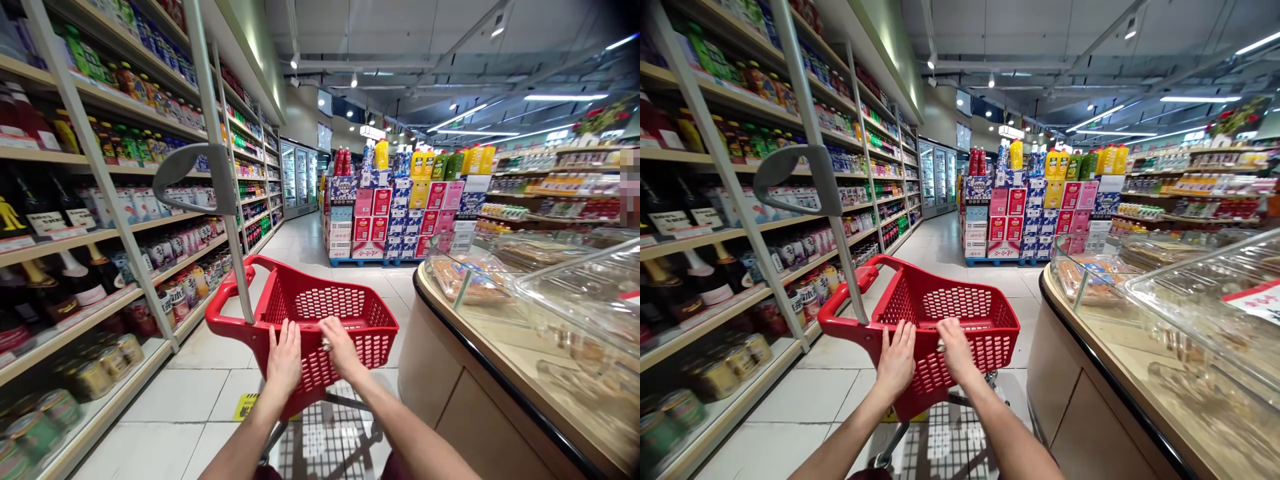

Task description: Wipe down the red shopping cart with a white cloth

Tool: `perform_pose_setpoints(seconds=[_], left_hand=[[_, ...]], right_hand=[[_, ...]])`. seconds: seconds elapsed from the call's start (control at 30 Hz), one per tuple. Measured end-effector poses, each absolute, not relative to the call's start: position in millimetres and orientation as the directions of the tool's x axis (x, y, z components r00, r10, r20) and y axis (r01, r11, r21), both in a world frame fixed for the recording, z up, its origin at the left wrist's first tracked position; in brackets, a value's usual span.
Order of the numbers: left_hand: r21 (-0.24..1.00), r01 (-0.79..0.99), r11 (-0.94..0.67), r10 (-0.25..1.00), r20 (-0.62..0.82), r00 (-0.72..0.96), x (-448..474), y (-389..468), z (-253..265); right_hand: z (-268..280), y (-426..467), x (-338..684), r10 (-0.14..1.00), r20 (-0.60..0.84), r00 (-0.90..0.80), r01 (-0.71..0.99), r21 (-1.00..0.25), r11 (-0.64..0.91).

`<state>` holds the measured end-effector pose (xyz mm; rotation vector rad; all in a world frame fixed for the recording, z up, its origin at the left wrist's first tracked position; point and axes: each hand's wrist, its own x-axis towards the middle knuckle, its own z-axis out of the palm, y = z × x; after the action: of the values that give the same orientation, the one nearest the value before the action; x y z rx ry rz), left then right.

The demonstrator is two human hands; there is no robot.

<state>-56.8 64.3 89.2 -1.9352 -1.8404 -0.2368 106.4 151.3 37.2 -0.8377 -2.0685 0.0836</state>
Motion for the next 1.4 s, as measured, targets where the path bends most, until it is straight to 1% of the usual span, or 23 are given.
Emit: perform_pose_setpoints(seconds=[0.1, 0.13, 0.17, 0.23, 0.27, 0.3, 0.33, 0.37, 0.43, 0.53, 0.6, 0.67, 0.73, 0.8, 0.9, 0.97, 1.03, 1.1, 1.17, 1.23, 1.27, 1.33, 1.4], left_hand=[[-0.202, 0.974, -0.100, 0.861, 0.473, 0.186, -66.7, 57.3, 93.1], [-0.198, 0.973, -0.121, 0.833, 0.513, 0.208, -75.2, 53.5, 97.4], [-0.182, 0.978, -0.105, 0.796, 0.574, 0.192, -86.0, 49.3, 103.1], [-0.094, 0.995, 0.040, 0.699, 0.714, 0.040, -111.4, 41.1, 116.5], [-0.036, 0.991, 0.125, 0.658, 0.751, -0.056, -123.8, 37.8, 122.8], [0.006, 0.983, 0.184, 0.645, 0.754, -0.125, -134.6, 35.6, 127.8], [0.024, 0.977, 0.210, 0.661, 0.733, -0.160, -143.1, 34.4, 131.2], [0.020, 0.979, 0.203, 0.698, 0.698, -0.159, -149.1, 34.2, 132.6], [-0.013, 0.989, 0.148, 0.759, 0.643, -0.105, -154.2, 35.3, 130.6], [-0.031, 0.994, 0.104, 0.762, 0.645, -0.059, -152.8, 35.9, 122.6], [-0.031, 0.996, 0.081, 0.766, 0.641, -0.042, -151.5, 34.5, 119.1], [-0.023, 0.997, 0.073, 0.770, 0.637, -0.042, -151.1, 32.9, 118.1], [-0.012, 0.997, 0.077, 0.766, 0.641, -0.051, -151.5, 32.0, 118.2], [-0.005, 0.997, 0.081, 0.761, 0.646, -0.059, -152.3, 31.8, 118.4], [-0.007, 0.996, 0.084, 0.762, 0.645, -0.060, -154.2, 31.7, 117.3], [-0.020, 0.997, 0.081, 0.760, 0.648, -0.048, -155.6, 31.1, 115.9], [-0.034, 0.997, 0.075, 0.755, 0.655, -0.034, -156.4, 30.2, 114.4], [-0.044, 0.996, 0.071, 0.753, 0.658, -0.025, -156.3, 29.3, 113.7], [-0.047, 0.996, 0.072, 0.759, 0.651, -0.024, -155.5, 28.5, 113.8], [-0.046, 0.996, 0.082, 0.768, 0.640, -0.034, -154.7, 27.7, 114.3], [-0.044, 0.995, 0.088, 0.771, 0.636, -0.040, -154.4, 27.4, 114.5], [-0.044, 0.995, 0.085, 0.773, 0.633, -0.038, -154.5, 26.7, 114.5], [-0.045, 0.997, 0.069, 0.770, 0.638, -0.025, -155.0, 26.1, 114.0]], right_hand=[[35.8, 145.9, 90.6, 0.592, 0.708, -0.385, 0.526, -0.358, 0.771], [34.6, 146.5, 94.2, 0.612, 0.707, -0.356, 0.546, -0.374, 0.750], [33.7, 147.6, 99.8, 0.636, 0.708, -0.307, 0.571, -0.398, 0.718], [35.6, 147.8, 105.8, 0.664, 0.716, -0.216, 0.592, -0.445, 0.672], [39.4, 145.3, 101.9, 0.661, 0.722, -0.205, 0.574, -0.458, 0.679], [45.5, 140.6, 92.0, 0.643, 0.734, -0.219, 0.534, -0.462, 0.708], [53.4, 133.9, 76.8, 0.615, 0.748, -0.250, 0.479, -0.456, 0.750], [62.5, 126.0, 58.1, 0.578, 0.761, -0.295, 0.413, -0.444, 0.795], [80.0, 111.3, 20.1, 0.508, 0.791, -0.339, 0.313, -0.415, 0.855], [90.4, 104.6, -6.5, 0.418, 0.818, -0.394, 0.254, -0.340, 0.906], [86.1, 110.1, -1.4, 0.443, 0.825, -0.351, 0.299, -0.349, 0.888], [79.5, 115.0, 5.5, 0.516, 0.823, -0.240, 0.378, -0.410, 0.830], [75.3, 111.5, 1.4, 0.541, 0.819, -0.192, 0.407, -0.436, 0.803], [74.0, 99.1, -12.6, 0.485, 0.834, -0.262, 0.365, -0.379, 0.850], [79.5, 80.5, -28.7, 0.308, 0.874, -0.377, 0.262, -0.219, 0.940], [98.2, 79.7, -28.7, 0.192, 0.904, -0.382, 0.211, -0.117, 0.970], [138.1, 90.0, -26.3, 0.104, 0.940, -0.326, 0.188, -0.044, 0.981], [194.1, 106.5, -28.6, 0.048, 0.968, -0.247, 0.211, 0.006, 0.978], [245.4, 123.0, -34.4, -0.010, 0.961, -0.276, 0.239, 0.079, 0.968], [268.1, 134.1, -37.0, -0.069, 0.925, -0.374, 0.237, 0.168, 0.957], [265.2, 136.6, -35.0, -0.097, 0.888, -0.449, 0.217, 0.214, 0.952], [237.9, 136.7, -24.3, -0.146, 0.774, -0.616, 0.142, 0.292, 0.946], [203.9, 133.9, -10.1, -0.168, 0.645, -0.745, 0.064, 0.320, 0.945]])
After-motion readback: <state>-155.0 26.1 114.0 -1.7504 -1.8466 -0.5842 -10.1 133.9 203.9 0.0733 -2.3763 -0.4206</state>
